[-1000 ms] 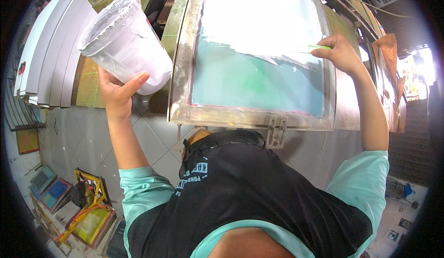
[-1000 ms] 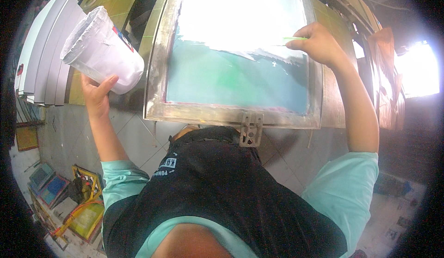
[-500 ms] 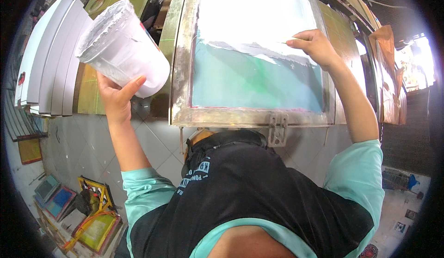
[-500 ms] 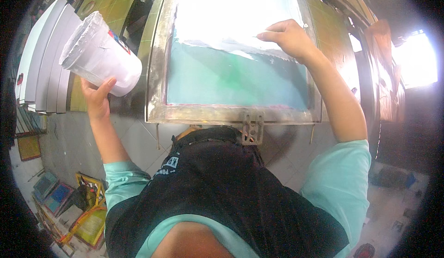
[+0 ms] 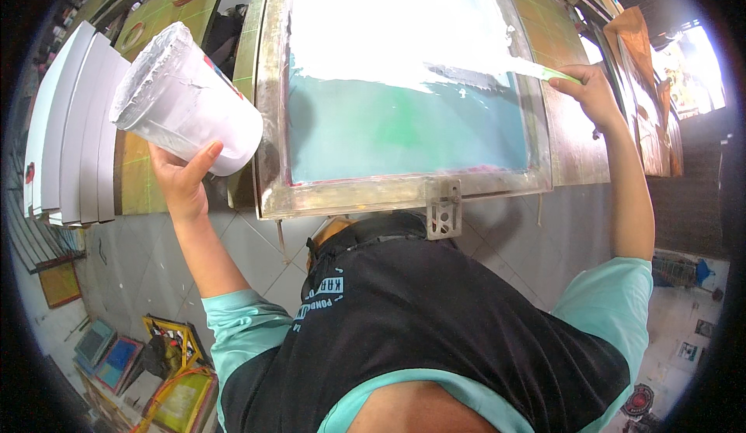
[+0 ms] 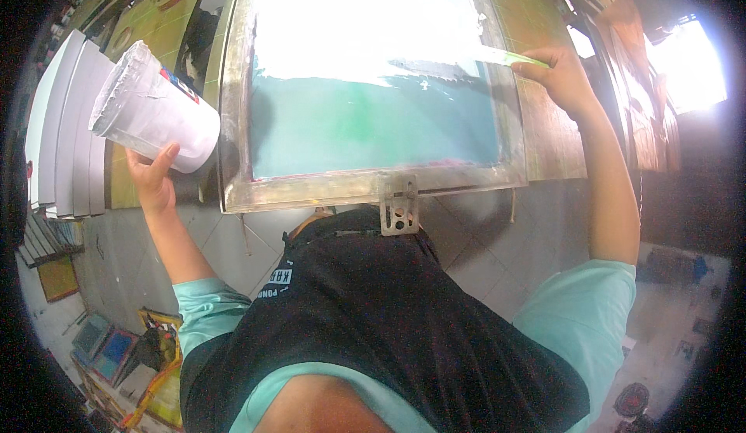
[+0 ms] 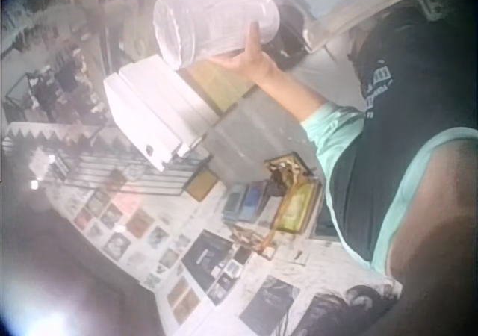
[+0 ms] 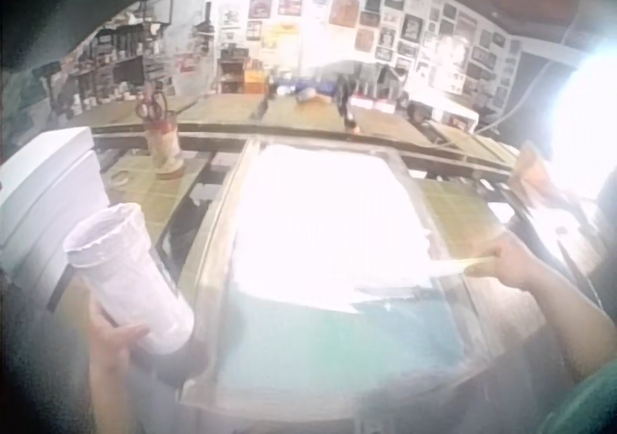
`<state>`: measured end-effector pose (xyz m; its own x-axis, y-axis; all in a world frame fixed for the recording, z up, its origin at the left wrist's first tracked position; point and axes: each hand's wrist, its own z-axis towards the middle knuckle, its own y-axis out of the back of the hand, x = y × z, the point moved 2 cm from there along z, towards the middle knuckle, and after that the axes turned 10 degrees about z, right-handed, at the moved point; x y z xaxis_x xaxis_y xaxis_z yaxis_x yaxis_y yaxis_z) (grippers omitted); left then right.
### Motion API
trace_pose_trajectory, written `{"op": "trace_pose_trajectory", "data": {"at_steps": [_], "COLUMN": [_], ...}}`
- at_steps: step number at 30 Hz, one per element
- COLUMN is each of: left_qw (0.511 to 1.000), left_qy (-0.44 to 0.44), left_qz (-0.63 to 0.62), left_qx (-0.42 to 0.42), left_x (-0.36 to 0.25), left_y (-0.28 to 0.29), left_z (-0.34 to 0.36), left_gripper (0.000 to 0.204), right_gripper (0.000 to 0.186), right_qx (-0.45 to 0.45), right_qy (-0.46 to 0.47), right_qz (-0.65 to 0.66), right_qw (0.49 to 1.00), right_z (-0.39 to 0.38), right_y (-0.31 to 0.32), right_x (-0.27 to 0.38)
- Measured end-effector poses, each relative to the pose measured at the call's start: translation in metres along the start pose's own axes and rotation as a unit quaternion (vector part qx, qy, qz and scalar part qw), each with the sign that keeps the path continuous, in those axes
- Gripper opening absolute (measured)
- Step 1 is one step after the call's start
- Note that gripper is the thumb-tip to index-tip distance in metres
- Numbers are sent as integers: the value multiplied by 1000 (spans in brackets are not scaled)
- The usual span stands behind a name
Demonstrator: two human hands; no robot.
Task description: The person scoops white paste from a container and spreads it evenly across a rectangular screen using a green spatula. After finishing, they place the container and spatula on a shelf, walk to a rack, and move a screen frame aside.
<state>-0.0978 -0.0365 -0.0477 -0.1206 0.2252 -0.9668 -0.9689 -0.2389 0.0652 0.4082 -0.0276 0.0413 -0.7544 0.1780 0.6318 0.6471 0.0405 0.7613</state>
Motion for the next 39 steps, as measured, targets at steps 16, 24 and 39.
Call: {"op": "trace_pose_trajectory", "data": {"at_steps": [16,24,39], "left_qw": [1000,999,997], "left_qy": [-5,12,15], "left_qz": [9,18,14], "left_qx": [-6,-43,-79], "left_x": [1,1,-5], "left_y": [-6,4,14], "left_z": [0,-7,-12], "left_gripper": [77,78,79], "right_gripper": [28,24,30], "right_qx": [-5,64,59], "right_qy": [10,61,70], "right_qz": [-50,-79,54], "right_qw": [999,993,994], "right_z": [39,79,88], "right_y": [-18,-21,-63], "right_x": [13,51,63]}}
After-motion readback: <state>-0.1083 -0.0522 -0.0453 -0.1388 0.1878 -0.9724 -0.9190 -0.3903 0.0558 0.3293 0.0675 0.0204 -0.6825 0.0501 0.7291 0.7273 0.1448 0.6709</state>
